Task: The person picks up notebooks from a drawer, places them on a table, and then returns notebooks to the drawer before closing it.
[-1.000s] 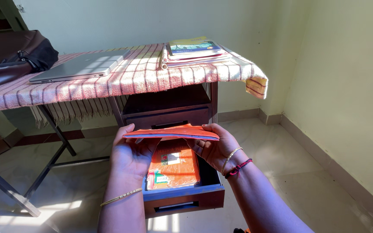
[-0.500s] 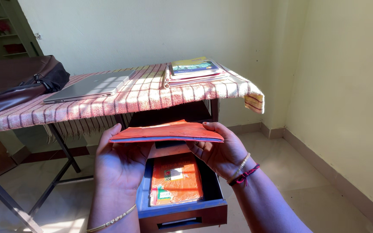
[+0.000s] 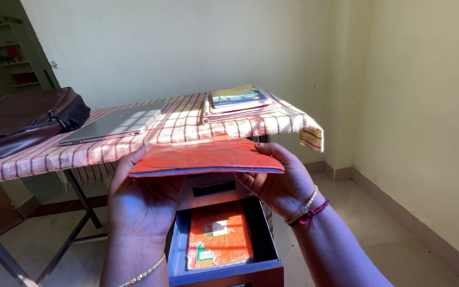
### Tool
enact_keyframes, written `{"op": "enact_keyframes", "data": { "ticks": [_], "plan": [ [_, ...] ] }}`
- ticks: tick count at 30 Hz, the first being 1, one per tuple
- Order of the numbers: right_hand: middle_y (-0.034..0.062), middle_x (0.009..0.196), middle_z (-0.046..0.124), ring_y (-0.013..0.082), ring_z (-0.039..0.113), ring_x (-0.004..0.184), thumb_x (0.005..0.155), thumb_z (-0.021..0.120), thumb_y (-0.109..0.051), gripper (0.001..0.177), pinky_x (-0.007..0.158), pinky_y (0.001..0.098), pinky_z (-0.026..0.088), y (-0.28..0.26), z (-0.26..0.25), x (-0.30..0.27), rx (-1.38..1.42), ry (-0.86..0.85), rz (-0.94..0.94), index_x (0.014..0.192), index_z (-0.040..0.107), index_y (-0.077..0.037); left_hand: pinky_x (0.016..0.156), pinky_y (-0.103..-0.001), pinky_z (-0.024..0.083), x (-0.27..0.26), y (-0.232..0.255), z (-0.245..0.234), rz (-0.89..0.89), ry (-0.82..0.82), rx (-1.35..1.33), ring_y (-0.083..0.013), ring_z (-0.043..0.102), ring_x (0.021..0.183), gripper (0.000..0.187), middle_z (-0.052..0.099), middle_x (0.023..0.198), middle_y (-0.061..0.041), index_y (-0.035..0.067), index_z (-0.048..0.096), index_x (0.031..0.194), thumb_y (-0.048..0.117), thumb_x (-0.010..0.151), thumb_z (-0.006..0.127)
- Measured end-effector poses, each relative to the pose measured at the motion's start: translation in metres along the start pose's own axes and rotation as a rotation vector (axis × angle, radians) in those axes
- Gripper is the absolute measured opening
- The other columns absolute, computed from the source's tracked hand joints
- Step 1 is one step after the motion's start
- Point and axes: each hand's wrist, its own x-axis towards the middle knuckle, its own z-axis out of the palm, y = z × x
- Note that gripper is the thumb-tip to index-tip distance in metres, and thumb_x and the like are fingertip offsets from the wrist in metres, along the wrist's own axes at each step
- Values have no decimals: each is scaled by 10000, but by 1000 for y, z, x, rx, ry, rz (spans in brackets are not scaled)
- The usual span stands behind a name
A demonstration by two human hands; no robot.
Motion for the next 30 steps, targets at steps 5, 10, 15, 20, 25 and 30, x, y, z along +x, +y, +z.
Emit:
{"op": "enact_keyframes", "data": {
  "ticks": [5,10,15,20,25,30],
  "plan": [
    [162,1189,663,245,695,1021,964,570,-179,337,894,392,601,-8,8,7,-33,-29,-33,1229,557,29,897,-467,613,7,7,7,10,-103,0,-308,724,1017,383,706,1134,-180,-45,611,1209,234,947,596],
    [148,1191,669,234,692,1042,950,582,-166,341,894,392,598,-14,17,20,-67,-8,-75,1239,563,14,936,-459,590,23,10,4,16,-166,0,-302,701,1053,389,686,1153,-182,-72,596,1223,200,946,587],
    [141,1193,670,235,695,1044,953,584,-116,340,907,381,592,-17,12,37,-58,-5,-98,1270,560,4,986,-454,566,52,14,1,-64,-177,33,-306,674,1092,462,650,1206,-210,-109,554,1239,144,853,547],
    [132,1170,675,241,709,1010,939,587,-123,333,864,375,623,-27,9,67,-73,54,-98,1246,562,4,1002,-484,572,91,12,-1,-73,-123,9,-316,669,1118,459,630,1228,-206,-90,510,1239,122,833,538],
    [141,1157,668,247,712,986,964,615,-103,288,839,379,626,-34,-5,107,-79,81,-136,1224,560,8,962,-479,579,134,9,-5,-30,-77,63,-305,666,1092,417,635,1179,-185,-45,524,1203,135,830,574],
    [184,1144,679,292,734,1017,953,586,-70,264,893,407,598,-32,-24,156,-51,145,-158,1191,569,44,855,-440,586,167,7,-11,-20,-44,282,-228,656,910,344,629,1092,-117,33,583,1100,163,784,622]
  ]
}}
